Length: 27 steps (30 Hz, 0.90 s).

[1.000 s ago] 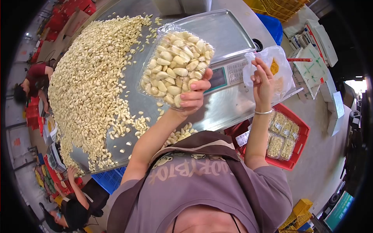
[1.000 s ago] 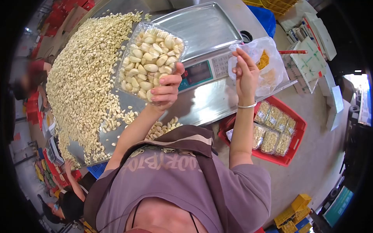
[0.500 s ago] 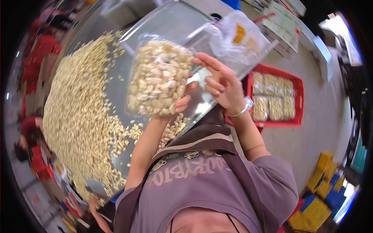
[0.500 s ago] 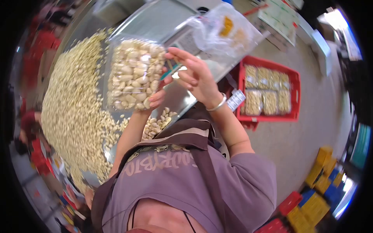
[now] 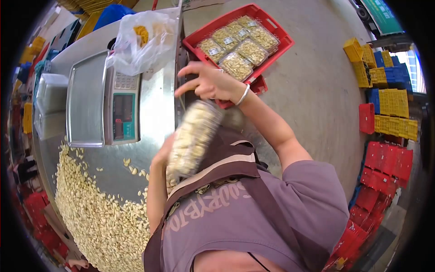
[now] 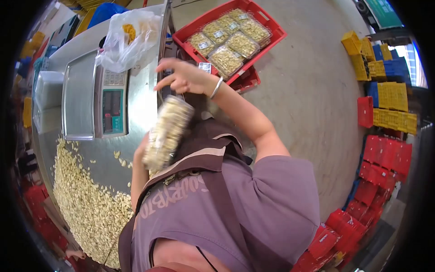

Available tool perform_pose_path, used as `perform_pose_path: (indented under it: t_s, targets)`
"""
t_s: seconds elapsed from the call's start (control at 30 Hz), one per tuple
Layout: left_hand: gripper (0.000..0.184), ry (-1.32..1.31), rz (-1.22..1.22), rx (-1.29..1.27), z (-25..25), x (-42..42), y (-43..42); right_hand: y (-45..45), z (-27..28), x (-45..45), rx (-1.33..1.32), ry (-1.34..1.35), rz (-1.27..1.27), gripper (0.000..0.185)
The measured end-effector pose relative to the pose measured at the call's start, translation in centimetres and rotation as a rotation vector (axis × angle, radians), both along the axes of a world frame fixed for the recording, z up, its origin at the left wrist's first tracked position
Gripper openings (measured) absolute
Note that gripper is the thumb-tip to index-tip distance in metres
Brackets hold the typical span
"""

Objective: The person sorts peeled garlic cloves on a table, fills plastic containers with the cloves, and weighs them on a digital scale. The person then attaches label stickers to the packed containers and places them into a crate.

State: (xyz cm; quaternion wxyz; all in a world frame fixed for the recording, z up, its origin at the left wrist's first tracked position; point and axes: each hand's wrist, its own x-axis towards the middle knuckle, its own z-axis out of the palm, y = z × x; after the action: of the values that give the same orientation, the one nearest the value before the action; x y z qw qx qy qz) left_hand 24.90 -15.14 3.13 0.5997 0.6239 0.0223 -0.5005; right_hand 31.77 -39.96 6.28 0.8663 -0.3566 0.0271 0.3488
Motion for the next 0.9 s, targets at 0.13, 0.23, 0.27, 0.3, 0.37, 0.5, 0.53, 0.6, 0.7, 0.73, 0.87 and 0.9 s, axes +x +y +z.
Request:
perform_pose_path:
  t_s: [0.13,0.23,0.27,0.3,0.37,0.5,0.53,0.6,0.7,0.73,0.87,0.9]
  targets:
    - [0.042,0.117,-0.044,-0.268,-1.7,-1.0,-3.5,-2.9,5.2,-3.8,-0.408,-0.511,0.135,0.027]
    - [0.041,0.067,0.276,-0.26,-4.0,-1.1,-4.6,-9.5,5.3,-5.9,-0.313,-0.231,-0.058,0.031]
    - [0.04,0.036,0.383,-0.296,-3.3,-0.5,-5.7,-10.7,4.1,-5.9,-0.363,-0.194,-0.136,0.033]
    - [0.038,-0.027,0.454,-0.233,-3.4,0.1,-7.0,-11.9,1.9,-6.3,-0.414,-0.157,-0.211,0.035]
    - [0.034,-0.362,0.418,-0.073,-3.4,1.5,-11.4,-13.6,-1.7,-6.3,-0.571,-0.072,-0.294,0.05]
    - [0.044,-0.554,0.451,-0.008,-5.0,3.9,-23.5,-17.9,-7.4,-3.7,-0.505,-0.113,-0.439,0.087]
    - [0.045,-0.568,0.449,-0.024,-6.1,4.9,-26.5,-21.3,-8.5,-2.4,-0.491,-0.091,-0.455,0.083]
    - [0.05,-0.714,0.346,-0.032,-12.1,6.8,-32.2,-29.5,-10.8,0.9,-0.561,-0.007,-0.428,0.081]
    - [0.047,-0.321,0.355,-0.032,-16.1,9.6,-40.0,-41.5,-12.5,7.4,-0.995,-0.238,-0.41,0.079]
    - [0.04,-0.234,0.354,-0.016,-18.2,10.2,-41.9,-45.1,-13.4,9.5,-1.165,-0.354,-0.417,0.078]
    - [0.029,-0.512,0.3,0.214,-23.9,11.6,-44.9,-57.2,-19.5,16.5,-1.801,-0.563,-0.362,0.077]
    - [0.027,-0.709,0.289,0.328,-23.2,11.8,-44.3,-58.8,-20.7,17.7,-1.854,-0.486,-0.345,0.077]
